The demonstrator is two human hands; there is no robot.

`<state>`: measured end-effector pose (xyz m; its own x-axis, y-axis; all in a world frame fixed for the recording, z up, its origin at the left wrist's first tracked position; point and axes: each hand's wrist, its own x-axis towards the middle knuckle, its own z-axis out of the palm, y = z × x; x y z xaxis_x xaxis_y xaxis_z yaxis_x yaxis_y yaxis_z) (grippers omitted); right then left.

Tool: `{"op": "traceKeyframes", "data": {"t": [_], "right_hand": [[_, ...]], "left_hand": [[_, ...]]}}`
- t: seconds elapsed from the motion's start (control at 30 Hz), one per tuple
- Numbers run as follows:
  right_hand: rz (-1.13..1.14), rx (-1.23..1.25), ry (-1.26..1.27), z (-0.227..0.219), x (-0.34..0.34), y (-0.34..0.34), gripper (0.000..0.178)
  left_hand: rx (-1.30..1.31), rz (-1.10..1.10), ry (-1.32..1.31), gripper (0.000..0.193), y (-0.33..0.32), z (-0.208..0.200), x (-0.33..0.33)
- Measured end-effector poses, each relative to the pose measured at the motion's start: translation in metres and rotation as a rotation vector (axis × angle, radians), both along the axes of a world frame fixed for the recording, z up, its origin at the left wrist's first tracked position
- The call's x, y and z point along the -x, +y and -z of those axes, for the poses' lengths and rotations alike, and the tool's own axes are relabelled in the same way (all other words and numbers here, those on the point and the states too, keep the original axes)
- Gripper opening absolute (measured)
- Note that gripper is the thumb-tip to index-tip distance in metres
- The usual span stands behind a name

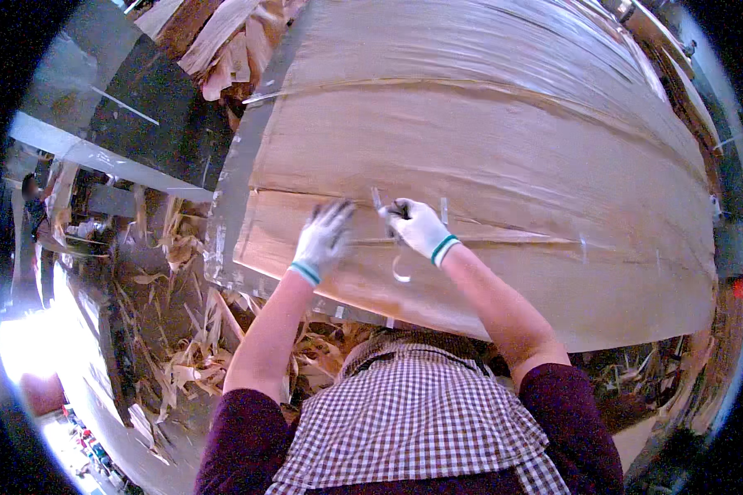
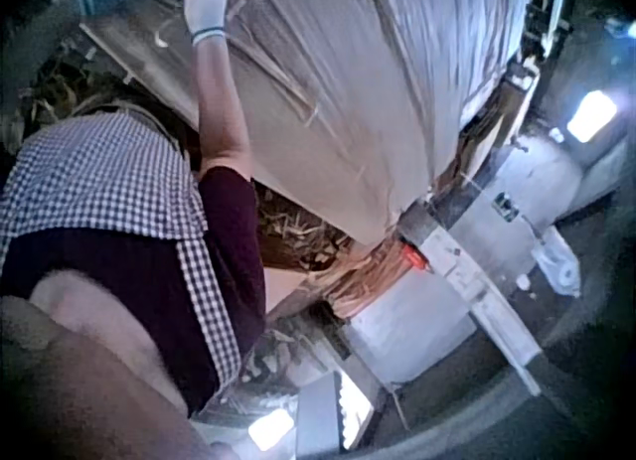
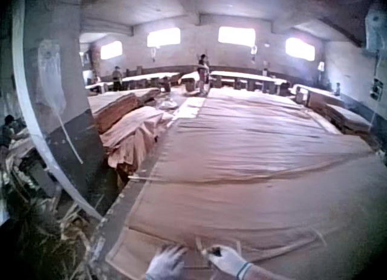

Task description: The person prepares thin wood veneer sheets by lifting them from a stack, placing them on a metal table, and using a blade to trim the edges and cut them to size.

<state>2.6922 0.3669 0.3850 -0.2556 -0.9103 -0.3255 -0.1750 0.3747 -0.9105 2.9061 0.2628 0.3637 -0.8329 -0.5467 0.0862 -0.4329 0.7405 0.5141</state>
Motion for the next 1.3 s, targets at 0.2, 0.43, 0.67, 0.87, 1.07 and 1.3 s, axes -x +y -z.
{"op": "traceKeyframes", "data": {"t": [0.2, 0.43, 0.67, 0.87, 1.07, 1.3], "right_hand": [[-0.039, 0.047, -0.513, -0.037, -0.102, -0.094, 0.02], [0.167, -0.258, -0.159, 0.022, -0.143, -0.156, 0.042], [-0.035, -0.259, 0.129, 0.032, -0.155, -0.168, 0.057], [-0.133, -0.201, 0.239, 0.056, -0.136, -0.173, 0.05], [-0.296, -0.114, 0.356, 0.015, -0.126, -0.109, 0.024], [0.036, -0.001, -0.018, -0.01, 0.019, 0.035, 0.035]], "left_hand": [[0.331, -0.382, -0.23, 0.057, -0.033, 0.024, -0.088], [0.174, -0.406, -0.169, 0.074, -0.058, 0.007, -0.08], [0.213, -0.449, -0.385, 0.074, -0.097, 0.008, -0.081], [-0.68, -0.7, 0.468, 0.037, -0.102, 0.027, -0.041], [0.432, -0.375, -0.117, 0.03, -0.096, 0.039, -0.076], [0.36, -0.531, -0.629, 0.034, -0.06, -0.026, -0.001]]}}
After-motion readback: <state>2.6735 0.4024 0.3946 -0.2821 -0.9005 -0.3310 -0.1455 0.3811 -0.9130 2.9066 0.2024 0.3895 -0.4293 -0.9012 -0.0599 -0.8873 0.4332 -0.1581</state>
